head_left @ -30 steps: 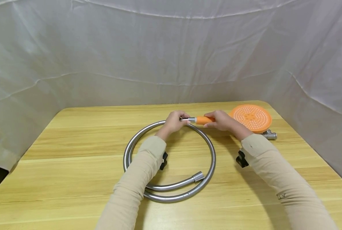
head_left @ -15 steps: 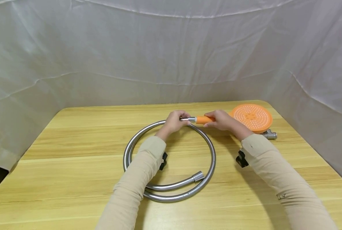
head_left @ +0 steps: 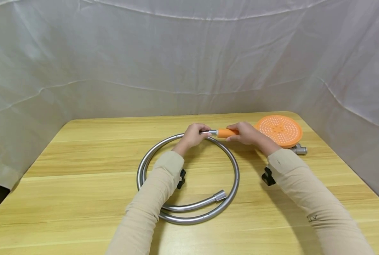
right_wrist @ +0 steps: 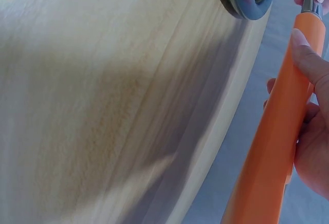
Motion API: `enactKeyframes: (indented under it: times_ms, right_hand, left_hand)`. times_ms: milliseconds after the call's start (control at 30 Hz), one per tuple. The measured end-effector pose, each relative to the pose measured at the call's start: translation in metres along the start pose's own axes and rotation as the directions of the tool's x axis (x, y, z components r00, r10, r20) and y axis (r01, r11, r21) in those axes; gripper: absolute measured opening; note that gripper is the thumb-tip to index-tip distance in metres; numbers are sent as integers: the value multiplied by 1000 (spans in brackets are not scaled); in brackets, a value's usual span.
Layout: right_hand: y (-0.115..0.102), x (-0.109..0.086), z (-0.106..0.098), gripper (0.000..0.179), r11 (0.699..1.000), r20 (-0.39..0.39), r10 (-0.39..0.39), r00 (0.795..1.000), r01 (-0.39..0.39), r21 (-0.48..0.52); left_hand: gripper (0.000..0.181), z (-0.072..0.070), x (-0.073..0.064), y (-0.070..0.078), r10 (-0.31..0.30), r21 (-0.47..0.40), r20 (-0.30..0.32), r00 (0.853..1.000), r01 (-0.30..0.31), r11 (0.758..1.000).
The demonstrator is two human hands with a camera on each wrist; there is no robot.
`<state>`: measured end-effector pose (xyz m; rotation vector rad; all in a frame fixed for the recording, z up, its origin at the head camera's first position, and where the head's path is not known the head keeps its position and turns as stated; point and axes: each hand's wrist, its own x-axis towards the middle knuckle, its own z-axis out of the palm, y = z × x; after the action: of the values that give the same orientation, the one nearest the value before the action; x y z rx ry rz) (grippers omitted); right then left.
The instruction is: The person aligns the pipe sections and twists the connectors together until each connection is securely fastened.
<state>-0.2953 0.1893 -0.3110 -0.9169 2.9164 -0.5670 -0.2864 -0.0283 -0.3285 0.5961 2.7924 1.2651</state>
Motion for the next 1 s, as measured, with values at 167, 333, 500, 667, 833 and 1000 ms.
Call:
enactKeyframes:
  times_ms: [167, 333, 500, 667, 833, 1000]
  right_hand:
    - [0, 0, 0, 29, 1000, -1, 6, 1000, -6, 1]
    - [-1, 0, 0, 32, 1000, 4, 16, 1000, -16, 2]
    - [-1, 1, -1, 28, 1000, 3, 5, 1000, -5, -1]
    - [-2, 1, -2, 27, 1000, 8, 9, 1000, -9, -13]
    - [-2, 1, -4, 30, 1000, 14, 15, 1000, -15, -18]
    - [-1, 1, -6, 32, 1000, 17, 7, 1000, -6, -27]
  left_hand:
    - [25, 0, -1, 1, -7, -8, -7, 1000, 7, 1000]
    - [22, 0, -1, 0, -12, -24, -17, 1000, 12, 1000]
    - [21, 0, -1, 0, -27, -36, -24, 999, 26, 999]
    - [25, 1, 1, 0, -37, -43, -18, 999, 36, 998]
    - [29, 1, 1, -1, -24, -63, -16, 1000, 23, 998]
    - [29, 1, 2, -2, -3, -52, -7, 1000, 2, 999]
